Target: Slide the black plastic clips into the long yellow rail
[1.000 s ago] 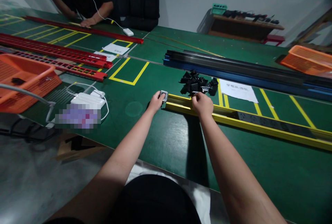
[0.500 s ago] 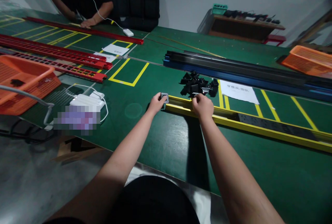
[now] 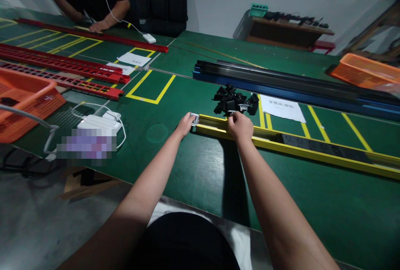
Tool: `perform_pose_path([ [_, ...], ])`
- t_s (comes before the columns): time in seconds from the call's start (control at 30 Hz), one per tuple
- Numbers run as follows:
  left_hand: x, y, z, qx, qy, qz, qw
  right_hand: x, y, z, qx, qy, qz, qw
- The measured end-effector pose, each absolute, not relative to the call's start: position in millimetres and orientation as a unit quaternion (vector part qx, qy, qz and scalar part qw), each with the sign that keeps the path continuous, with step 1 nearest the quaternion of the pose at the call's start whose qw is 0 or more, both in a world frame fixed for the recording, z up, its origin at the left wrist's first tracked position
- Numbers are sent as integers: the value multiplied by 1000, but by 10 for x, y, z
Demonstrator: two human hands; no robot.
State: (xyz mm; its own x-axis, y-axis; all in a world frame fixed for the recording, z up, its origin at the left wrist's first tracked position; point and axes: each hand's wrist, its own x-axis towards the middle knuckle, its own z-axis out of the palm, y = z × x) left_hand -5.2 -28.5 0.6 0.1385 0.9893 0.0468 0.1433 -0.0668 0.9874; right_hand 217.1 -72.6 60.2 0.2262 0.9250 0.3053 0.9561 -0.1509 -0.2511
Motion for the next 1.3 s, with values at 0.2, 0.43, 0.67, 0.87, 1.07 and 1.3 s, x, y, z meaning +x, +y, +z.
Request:
perform_pose_path([
  [0.2,-32,-259,-39,548,497,459,492,2162,-721,611,-768,-613,-34,184],
  [0.43,-16,-247,-62,521,495,481,502,2168,-713,602,-769,-611,-38,184],
  [0.67,-25,-282,17,511,516,452,519,2164,-721,612,-766,-615,-34,186],
  [0.87,-41,-290,29,529,512,441,513,2162,-719,612,-766,-614,-36,189],
  [1.07,-32,-312,68,582,503,436,467,2156,-721,613,-766,-612,-35,194],
  [1.3,16,-288,9,594,541,428,413,2166,-706,590,-763,-615,-42,194],
])
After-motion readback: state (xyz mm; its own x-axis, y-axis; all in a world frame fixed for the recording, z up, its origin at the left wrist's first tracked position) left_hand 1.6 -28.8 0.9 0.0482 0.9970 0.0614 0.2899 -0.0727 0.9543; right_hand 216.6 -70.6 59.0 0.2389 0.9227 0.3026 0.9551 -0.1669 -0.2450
